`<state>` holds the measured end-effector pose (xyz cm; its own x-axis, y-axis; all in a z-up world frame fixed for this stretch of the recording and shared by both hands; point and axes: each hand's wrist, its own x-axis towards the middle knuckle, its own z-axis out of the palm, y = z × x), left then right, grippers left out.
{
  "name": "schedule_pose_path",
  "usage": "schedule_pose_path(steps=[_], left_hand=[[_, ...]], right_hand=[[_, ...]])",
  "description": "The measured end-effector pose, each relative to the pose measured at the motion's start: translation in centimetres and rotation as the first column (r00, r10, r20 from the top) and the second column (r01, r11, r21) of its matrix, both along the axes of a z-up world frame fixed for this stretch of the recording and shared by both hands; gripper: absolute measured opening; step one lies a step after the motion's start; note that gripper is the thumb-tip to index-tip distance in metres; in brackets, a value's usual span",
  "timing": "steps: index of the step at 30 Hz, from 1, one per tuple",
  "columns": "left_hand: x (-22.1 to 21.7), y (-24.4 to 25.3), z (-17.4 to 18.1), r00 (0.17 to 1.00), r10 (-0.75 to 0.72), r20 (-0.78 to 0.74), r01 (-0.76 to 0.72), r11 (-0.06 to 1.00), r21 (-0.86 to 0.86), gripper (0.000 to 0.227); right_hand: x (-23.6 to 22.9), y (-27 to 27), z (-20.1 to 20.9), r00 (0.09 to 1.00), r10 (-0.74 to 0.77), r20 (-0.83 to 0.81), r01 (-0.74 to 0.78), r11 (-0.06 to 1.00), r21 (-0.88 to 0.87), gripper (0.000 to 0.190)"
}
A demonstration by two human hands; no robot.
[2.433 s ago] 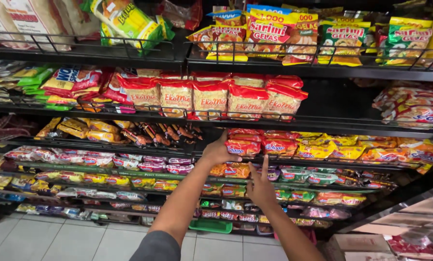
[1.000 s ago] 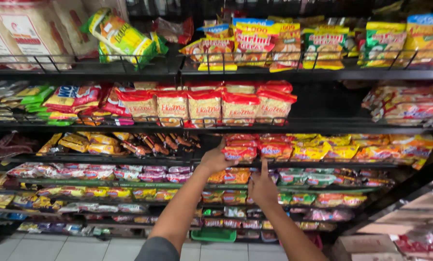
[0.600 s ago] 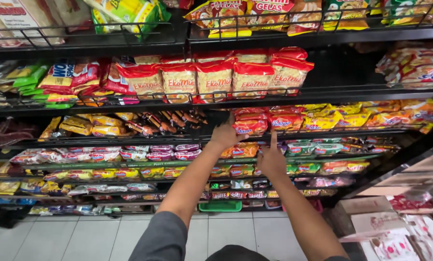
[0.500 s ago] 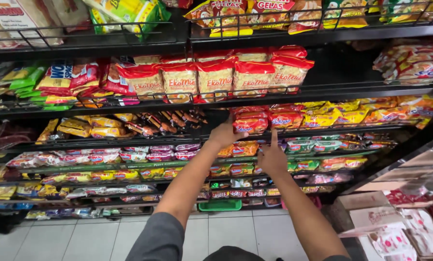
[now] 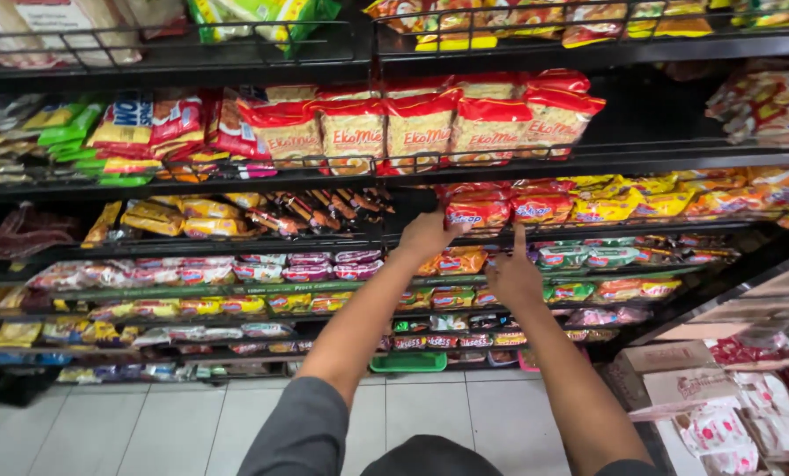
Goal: Scanning barcodes and organizing instant noodle and snack packets on grocery store shelves.
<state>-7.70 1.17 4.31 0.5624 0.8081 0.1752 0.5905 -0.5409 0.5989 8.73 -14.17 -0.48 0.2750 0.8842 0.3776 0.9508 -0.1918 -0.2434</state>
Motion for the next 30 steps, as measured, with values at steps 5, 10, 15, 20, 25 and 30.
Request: schedule_pose_path(steps=[5, 10, 15, 20, 25, 30], left_hand=[[-5.0, -0.1, -1.2, 0.984, -0.107, 0.145, 0.059, 0.951, 0.305, 0.057], [-7.5, -0.1, -5.2, 0.968, -0.175, 0.178, 0.070, 0.874, 0.480, 0.044], [-8.2, -1.8, -4.6, 0.994, -0.113, -0.003, 0.098, 0.854, 0.510, 0.065], [-8.0, -1.4, -5.7, 0.992, -0.125, 0.019, 0.087, 0.789, 0.609, 0.071], [-8.6, -2.1, -5.1, 0.978, -0.209, 0.020, 0.155, 0.783, 0.603, 0.084], [-7.4, -0.9, -6.7, 0.979, -0.185, 0.088, 0.079, 0.737, 0.671, 0.086]], right_hand=[[1.6, 0.8, -1.3, 0.999, 0.043, 0.015, -0.043, 0.999, 0.018, 0.025], [1.0, 0.3, -1.5, 0.999, 0.036, 0.026, -0.037, 0.999, 0.013, 0.024], [0.3, 1.1, -2.0, 1.000, -0.017, 0.002, 0.016, 0.991, 0.133, 0.023], [-0.7, 2.7, -2.2, 0.995, -0.093, -0.035, 0.098, 0.970, 0.220, 0.018], [-1.8, 3.0, -3.5, 0.987, -0.154, -0.054, 0.163, 0.939, 0.305, 0.019], [-0.9, 4.3, -4.4, 0.988, -0.146, 0.046, 0.110, 0.886, 0.450, 0.016]])
